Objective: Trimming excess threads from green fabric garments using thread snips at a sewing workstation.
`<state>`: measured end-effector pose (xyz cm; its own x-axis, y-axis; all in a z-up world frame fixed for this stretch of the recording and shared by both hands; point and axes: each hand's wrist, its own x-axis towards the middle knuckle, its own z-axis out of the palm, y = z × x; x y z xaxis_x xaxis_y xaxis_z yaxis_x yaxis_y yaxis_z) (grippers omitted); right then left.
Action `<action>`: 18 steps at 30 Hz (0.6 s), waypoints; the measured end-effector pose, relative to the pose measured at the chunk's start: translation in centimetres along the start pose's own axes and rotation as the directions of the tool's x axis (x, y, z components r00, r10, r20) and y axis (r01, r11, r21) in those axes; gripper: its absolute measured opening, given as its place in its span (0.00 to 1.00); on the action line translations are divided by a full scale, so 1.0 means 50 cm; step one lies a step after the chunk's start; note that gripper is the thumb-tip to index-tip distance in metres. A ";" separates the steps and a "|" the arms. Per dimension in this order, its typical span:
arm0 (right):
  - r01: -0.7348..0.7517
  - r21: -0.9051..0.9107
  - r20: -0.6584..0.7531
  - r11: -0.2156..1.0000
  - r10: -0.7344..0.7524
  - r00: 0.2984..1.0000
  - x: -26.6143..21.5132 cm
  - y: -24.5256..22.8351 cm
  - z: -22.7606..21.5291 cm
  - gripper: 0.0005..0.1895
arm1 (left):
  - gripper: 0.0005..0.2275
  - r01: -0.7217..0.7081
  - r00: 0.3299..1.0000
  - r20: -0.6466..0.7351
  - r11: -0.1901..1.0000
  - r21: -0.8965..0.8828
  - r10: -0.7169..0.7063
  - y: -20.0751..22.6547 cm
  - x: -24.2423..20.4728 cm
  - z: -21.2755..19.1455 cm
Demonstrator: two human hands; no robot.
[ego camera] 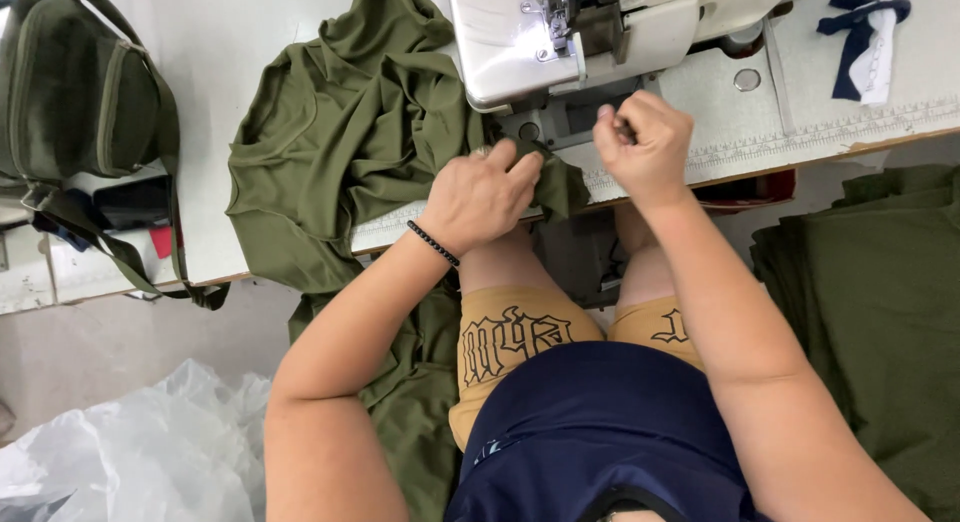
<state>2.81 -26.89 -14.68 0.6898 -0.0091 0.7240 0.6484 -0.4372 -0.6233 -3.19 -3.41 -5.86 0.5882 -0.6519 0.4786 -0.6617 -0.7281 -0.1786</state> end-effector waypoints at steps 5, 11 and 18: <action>-0.025 0.018 0.046 1.000 0.024 0.999 0.002 0.028 -0.012 0.21 | 0.07 -0.021 0.990 0.141 1.000 -0.005 0.022 -0.005 -0.029 0.027; -0.379 -0.215 -0.092 0.900 0.368 0.925 -0.009 0.241 -0.148 0.09 | 0.13 0.166 0.973 0.162 0.986 -0.010 -0.162 -0.102 -0.074 -0.027; -0.591 0.091 0.481 0.802 0.484 0.731 0.090 -0.133 -0.080 0.13 | 0.12 0.234 0.967 0.192 0.889 -0.393 -0.170 -0.062 -0.030 -0.024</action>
<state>0.30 -27.61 -6.11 0.9730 0.2143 0.0856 0.1419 -0.2632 -0.9543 -2.60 0.07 -4.97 0.7701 -0.5471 0.3282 -0.6334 -0.7168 0.2915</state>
